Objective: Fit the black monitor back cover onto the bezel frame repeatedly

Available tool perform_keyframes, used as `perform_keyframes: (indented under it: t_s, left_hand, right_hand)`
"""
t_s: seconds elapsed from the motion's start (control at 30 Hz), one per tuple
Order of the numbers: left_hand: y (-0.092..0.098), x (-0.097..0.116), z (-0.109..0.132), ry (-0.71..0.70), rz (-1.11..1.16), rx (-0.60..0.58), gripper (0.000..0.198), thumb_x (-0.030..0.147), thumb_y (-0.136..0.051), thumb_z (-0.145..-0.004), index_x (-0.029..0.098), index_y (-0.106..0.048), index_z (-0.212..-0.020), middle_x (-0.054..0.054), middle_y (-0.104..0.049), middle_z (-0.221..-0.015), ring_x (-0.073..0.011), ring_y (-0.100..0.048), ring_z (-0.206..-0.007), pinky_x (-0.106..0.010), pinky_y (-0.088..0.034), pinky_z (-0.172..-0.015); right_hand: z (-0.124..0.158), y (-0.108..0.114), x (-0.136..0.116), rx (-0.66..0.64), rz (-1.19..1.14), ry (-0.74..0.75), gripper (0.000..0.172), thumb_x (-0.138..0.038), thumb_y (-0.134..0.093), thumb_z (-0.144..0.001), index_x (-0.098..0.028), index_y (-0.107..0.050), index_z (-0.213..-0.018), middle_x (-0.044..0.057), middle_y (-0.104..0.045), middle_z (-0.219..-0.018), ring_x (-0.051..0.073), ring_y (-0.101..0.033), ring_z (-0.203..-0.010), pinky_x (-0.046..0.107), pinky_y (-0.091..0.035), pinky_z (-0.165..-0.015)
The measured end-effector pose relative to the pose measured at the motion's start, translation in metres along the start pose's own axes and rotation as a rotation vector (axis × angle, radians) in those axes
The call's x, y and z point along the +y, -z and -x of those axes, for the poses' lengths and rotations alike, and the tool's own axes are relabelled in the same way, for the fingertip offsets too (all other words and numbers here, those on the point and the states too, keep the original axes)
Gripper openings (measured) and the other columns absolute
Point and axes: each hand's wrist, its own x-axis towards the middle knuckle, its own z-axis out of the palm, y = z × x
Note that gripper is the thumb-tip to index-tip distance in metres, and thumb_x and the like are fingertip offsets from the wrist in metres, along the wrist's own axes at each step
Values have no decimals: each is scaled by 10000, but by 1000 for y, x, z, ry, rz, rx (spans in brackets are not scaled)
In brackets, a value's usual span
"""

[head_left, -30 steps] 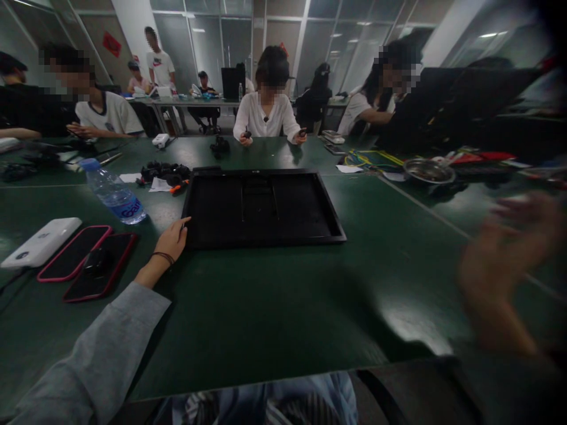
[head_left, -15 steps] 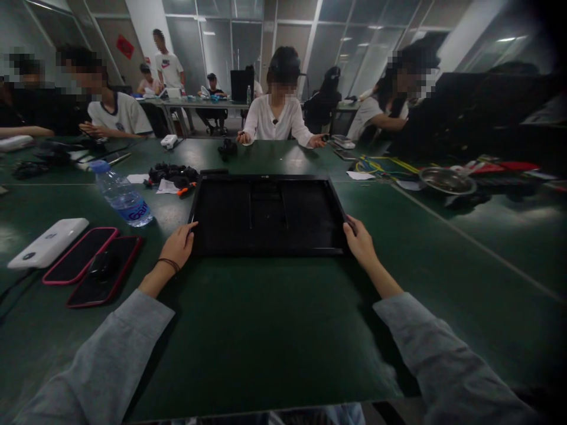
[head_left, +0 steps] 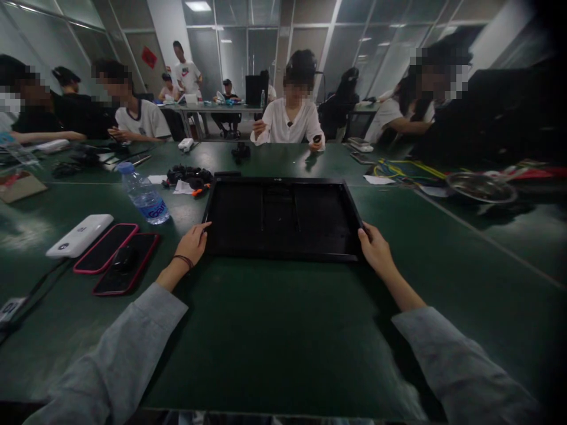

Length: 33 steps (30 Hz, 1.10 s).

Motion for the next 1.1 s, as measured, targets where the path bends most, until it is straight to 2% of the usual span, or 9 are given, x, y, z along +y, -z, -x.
perform_keyframes:
  t_s: [0.27,0.53,0.73,0.97,1.1]
  left_hand:
    - [4,5,0,-1,-4,6,458,277,-363,-1009,167,-575,-1399,-144,-639,-1372,-258,-632,-1250,-482,-493,-1124]
    - [-1,-5,-3,-47,-34,-9,444,311,-356,-999,197,-635,-1325,-117,-667,-1273,-247,-653,-1176,-460,-522,-1081]
    - [-7,-17,-6,-53,-40,-6,496,364,-310,-1007,181,-610,-1357,-130,-641,-1314,-267,-623,-1208,-498,-493,-1100]
    - [-5,-15,-5,-61,-39,-4,489,372,-308,-1003,200,-618,-1340,-121,-645,-1301,-268,-626,-1194,-497,-497,-1088]
    - [-3,-12,-5,-49,-43,-22,498,380,-305,-1002,194,-611,-1349,-126,-637,-1309,-276,-619,-1208,-496,-490,-1097]
  right_hand:
    - [-3,-3,8,-21,18,45,633,-469,-573,-875,-167,-566,-1431,183,-666,-1355,362,-649,-1237,536,-493,-1091]
    - [-4,-1,-5,-19,33,22,548,-418,-537,-845,-147,-606,-1316,206,-699,-1271,370,-667,-1188,573,-482,-1081]
    - [-2,1,-15,-46,15,28,522,-402,-537,-854,-162,-584,-1315,198,-691,-1294,372,-647,-1222,588,-467,-1094]
    - [0,1,-17,-37,11,16,510,-444,-539,-878,-175,-581,-1309,196,-696,-1265,371,-657,-1198,597,-463,-1094]
    - [-1,1,-16,-51,34,14,531,-387,-508,-871,-134,-559,-1335,225,-682,-1297,380,-646,-1226,583,-459,-1102]
